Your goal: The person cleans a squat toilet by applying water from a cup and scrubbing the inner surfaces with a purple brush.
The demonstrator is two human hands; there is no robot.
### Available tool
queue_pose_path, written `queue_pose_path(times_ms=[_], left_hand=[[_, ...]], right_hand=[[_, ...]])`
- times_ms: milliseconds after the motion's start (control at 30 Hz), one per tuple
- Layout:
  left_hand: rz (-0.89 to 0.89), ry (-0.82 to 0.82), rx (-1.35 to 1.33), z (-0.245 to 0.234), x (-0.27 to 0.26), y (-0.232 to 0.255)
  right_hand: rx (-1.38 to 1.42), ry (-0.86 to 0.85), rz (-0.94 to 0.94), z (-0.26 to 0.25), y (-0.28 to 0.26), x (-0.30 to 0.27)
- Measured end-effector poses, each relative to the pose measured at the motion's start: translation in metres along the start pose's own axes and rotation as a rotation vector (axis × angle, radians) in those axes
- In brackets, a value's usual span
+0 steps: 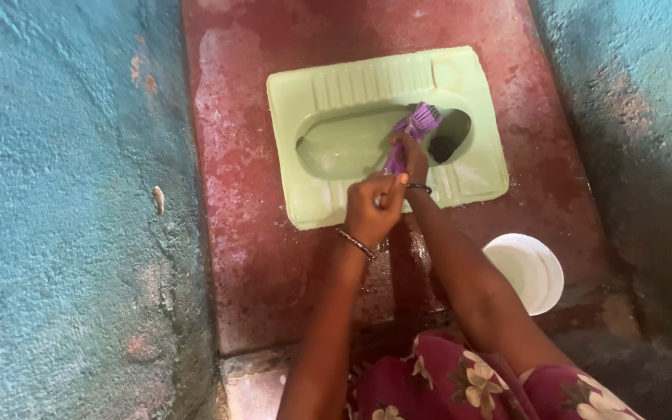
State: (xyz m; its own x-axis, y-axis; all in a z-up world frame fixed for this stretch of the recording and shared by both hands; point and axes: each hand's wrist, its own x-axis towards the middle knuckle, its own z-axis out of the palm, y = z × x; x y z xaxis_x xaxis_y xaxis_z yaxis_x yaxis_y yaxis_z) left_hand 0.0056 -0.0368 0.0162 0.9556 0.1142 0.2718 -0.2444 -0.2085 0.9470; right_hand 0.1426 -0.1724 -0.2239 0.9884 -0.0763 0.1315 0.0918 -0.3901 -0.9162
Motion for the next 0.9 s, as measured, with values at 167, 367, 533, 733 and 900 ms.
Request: queue_pose_path(times_ms=[167,367,533,733,900], left_hand=[[0.129,-0.047,-0.068,0.003,0.005,-0.001],[0.031,-0.162,-0.014,0.033,-0.006,0.019],[0.063,-0.117,0.005,0.008,-0.003,0.023],[0.112,0.036,0.12,-0.004,-0.021,0.037],[0.053,0.17,0.066,-0.015,-0.038,0.041]], right_hand=[[-0.252,0.344,-0.36,-0.017,-0.023,-0.006],[-0.155,0.389,-0.255,-0.051,-0.043,-0.033],[0.039,0.32,-0.154,-0.028,-0.056,-0.027],[0.018,0.095,-0.301,-0.011,-0.108,-0.042],[0.021,-0.093,-0.178,-0.006,-0.11,-0.043]])
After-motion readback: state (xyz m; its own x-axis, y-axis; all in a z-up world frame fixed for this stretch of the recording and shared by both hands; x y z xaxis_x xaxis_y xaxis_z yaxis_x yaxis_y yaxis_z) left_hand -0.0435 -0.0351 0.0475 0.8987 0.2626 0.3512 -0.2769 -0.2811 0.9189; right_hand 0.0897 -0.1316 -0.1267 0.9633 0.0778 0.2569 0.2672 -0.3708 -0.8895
